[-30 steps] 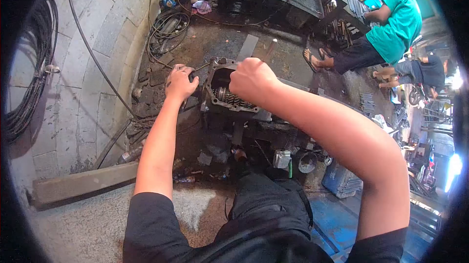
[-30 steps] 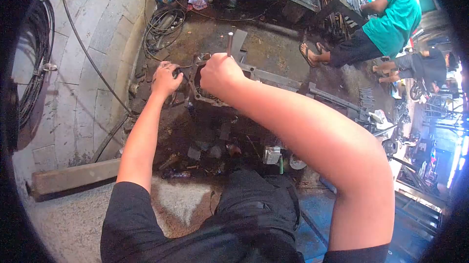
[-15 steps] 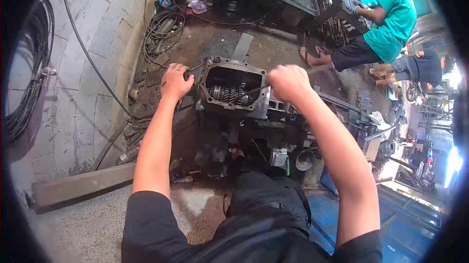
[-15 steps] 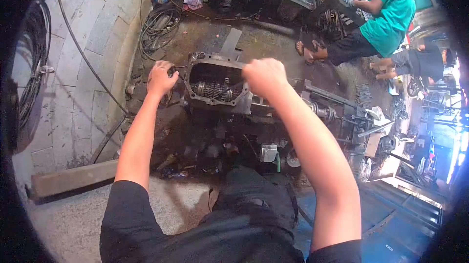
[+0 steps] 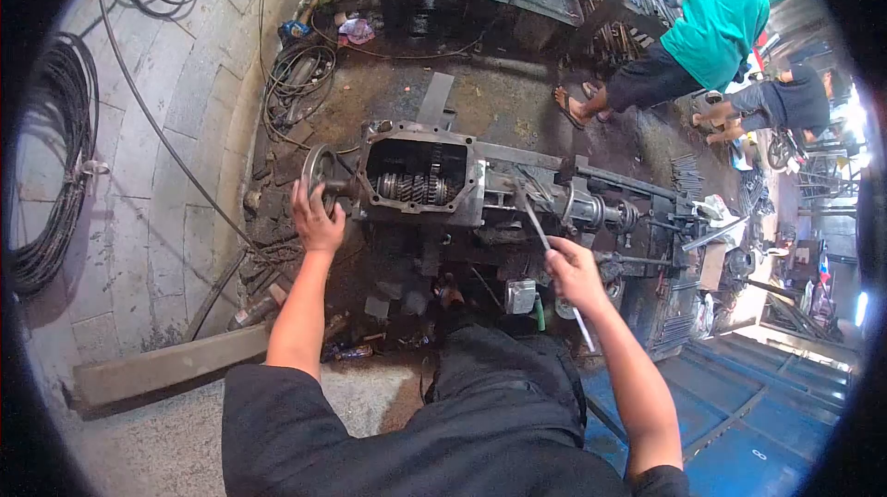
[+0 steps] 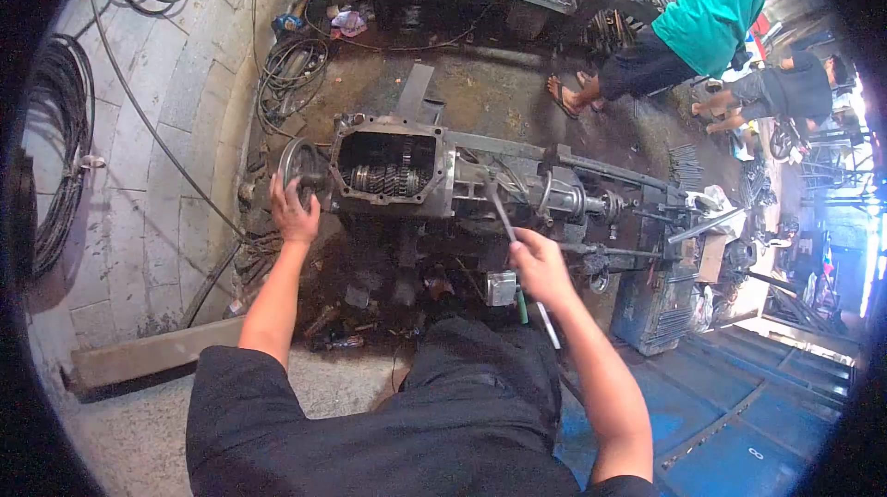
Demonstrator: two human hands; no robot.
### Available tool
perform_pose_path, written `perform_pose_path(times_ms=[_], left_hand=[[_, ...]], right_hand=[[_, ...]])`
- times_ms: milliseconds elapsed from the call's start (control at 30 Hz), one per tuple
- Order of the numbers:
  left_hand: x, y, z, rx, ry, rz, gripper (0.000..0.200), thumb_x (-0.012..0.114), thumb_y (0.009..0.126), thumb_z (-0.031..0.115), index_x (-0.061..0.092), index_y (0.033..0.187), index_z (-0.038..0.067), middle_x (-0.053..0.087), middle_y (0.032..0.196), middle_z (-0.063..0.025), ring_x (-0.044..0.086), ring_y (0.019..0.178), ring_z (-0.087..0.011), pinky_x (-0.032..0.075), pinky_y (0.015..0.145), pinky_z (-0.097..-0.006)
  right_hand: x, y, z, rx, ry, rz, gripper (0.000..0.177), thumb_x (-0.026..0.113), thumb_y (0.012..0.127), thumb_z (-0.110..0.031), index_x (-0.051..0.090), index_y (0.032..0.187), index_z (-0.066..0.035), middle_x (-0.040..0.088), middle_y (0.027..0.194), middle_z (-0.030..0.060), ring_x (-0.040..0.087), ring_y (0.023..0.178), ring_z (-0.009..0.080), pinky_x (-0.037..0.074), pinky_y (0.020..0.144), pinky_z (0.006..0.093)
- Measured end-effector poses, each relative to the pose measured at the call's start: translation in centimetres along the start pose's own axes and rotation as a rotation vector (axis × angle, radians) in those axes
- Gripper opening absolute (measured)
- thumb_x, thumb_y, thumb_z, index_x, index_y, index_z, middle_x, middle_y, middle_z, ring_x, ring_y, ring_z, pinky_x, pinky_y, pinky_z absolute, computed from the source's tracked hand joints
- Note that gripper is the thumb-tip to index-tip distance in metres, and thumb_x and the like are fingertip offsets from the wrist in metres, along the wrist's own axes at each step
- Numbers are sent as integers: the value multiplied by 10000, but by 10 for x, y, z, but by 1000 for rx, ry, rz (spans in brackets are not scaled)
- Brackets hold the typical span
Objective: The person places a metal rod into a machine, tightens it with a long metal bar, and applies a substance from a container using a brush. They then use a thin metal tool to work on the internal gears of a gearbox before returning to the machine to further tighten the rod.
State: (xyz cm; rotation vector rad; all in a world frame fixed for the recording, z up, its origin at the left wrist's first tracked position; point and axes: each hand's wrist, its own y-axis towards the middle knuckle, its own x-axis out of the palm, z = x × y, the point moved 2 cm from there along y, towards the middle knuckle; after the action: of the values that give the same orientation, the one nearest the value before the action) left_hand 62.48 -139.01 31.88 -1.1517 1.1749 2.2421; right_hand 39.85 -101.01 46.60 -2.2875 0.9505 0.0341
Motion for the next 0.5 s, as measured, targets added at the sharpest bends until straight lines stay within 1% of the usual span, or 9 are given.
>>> perform_pose_path(times_ms=[33,100,167,233,267,300,400,433,500], left_hand=[[-2,-7,3,1,3,5,476,646,802,181,503,1242,73,378,1449,-183,350,1327,-419,302,1091,-498],[-2,-19,8,-74,0,-39,540,663,800,192,450,1287,93,345,1428,-191,277,1368,-404,236,1105,-541],[-6,-15,11,-119,17,-44,553,665,809,193,432,1297,79,376,1410,-168,282,1363,-390,208,1100,-547],[-10,-2,7,-159,-79,42,544,659,810,183,440,1299,87,406,1390,-150,301,1349,-384,218,1086,-545],[-13,7,7,-135,-86,81,527,644,823,199,452,1303,95,436,1370,-135,312,1342,-373,221,1078,-549],[-13,14,3,-138,-81,78,527,644,823,199,452,1303,95,436,1370,-135,312,1342,-373,221,1078,-549],[-10,33,-7,-142,-37,52,511,629,831,264,486,1293,98,451,1361,-125,313,1348,-368,224,1083,-547],[-9,35,-7,-142,-36,51,511,629,831,264,486,1293,98,451,1361,-125,313,1348,-368,224,1083,-547],[-3,34,-1,-136,29,-11,538,646,816,281,489,1298,99,460,1354,-129,310,1353,-364,229,1088,-540]], right_hand=[[14,5,-7,-67,2,-9,391,524,948,-125,518,1302,40,576,744,12,504,587,78,430,514,257],[47,13,-28,-135,38,-68,393,514,937,-105,524,1297,55,571,767,-3,486,670,58,434,593,248],[77,31,-31,-136,-9,-70,424,516,942,-99,490,1331,68,598,816,34,535,708,92,455,655,250],[104,66,0,-234,-130,89,439,494,934,-74,466,1340,91,649,909,82,582,763,118,476,701,263],[116,70,-4,-261,-157,146,435,471,930,-58,461,1331,112,676,1036,147,621,842,153,490,755,285],[126,75,-5,-316,-173,185,421,472,923,-79,497,1305,96,685,1030,223,640,860,160,498,766,304],[148,68,-28,-174,-286,181,405,496,910,-136,554,1271,37,642,888,297,635,764,137,494,706,309],[147,67,-30,-174,-286,180,405,496,910,-136,554,1271,37,642,888,297,635,764,137,494,706,309],[137,65,-27,-186,-256,135,412,490,920,-122,534,1293,48,682,903,240,621,761,134,489,681,311]])
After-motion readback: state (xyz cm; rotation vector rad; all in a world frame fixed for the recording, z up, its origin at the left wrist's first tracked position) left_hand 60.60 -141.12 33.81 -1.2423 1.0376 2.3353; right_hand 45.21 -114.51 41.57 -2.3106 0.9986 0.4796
